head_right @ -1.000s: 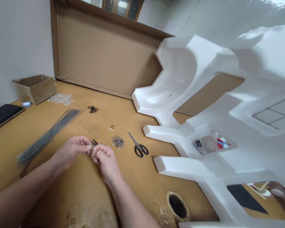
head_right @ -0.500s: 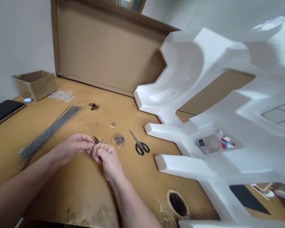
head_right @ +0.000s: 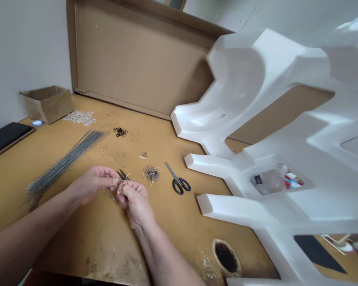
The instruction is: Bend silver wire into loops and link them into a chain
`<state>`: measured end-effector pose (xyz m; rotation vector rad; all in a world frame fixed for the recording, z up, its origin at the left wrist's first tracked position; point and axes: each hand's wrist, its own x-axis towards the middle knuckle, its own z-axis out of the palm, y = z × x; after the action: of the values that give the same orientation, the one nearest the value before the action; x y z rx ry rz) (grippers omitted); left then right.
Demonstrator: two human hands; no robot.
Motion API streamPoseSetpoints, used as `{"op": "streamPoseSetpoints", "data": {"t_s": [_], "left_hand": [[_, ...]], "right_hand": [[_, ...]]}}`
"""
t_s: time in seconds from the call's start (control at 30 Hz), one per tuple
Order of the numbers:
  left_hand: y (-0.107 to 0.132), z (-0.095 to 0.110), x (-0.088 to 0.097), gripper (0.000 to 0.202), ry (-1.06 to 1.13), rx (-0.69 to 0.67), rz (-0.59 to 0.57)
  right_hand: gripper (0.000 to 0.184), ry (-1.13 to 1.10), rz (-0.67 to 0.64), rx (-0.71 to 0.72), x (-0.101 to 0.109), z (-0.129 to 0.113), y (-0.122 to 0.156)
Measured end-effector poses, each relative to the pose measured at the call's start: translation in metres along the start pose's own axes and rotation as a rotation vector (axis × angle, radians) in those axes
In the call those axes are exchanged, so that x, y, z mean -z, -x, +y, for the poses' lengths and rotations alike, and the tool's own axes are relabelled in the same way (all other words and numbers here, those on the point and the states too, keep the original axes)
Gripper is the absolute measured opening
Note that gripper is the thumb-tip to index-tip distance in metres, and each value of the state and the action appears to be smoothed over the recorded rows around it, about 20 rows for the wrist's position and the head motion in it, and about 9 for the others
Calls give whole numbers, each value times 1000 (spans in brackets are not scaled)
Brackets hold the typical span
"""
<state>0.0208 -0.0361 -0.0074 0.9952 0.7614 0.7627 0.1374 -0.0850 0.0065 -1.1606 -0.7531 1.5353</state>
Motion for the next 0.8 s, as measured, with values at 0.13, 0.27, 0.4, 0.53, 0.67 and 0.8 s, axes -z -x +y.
{"op": "streamPoseSetpoints", "data": {"t_s": [0.13,0.27,0.4,0.53,0.67,0.8], "left_hand": [[1,4,2,13,-20,50,-56],[1,7,4,15,-32,68,-66],[-1,6,5,17,12,84,32],[-2,5,4,18,25,79,95],[-3,5,4,18,21,100,76],[-3,5,6,20,15,112,46]], "right_hand": [[13,17,-31,-18,4,-2,-1],[13,66,-53,-9,6,-2,-4],[12,212,14,127,6,-2,-5],[13,319,41,198,6,1,-6],[12,345,56,223,8,5,-8],[11,363,69,223,8,4,-8]]}}
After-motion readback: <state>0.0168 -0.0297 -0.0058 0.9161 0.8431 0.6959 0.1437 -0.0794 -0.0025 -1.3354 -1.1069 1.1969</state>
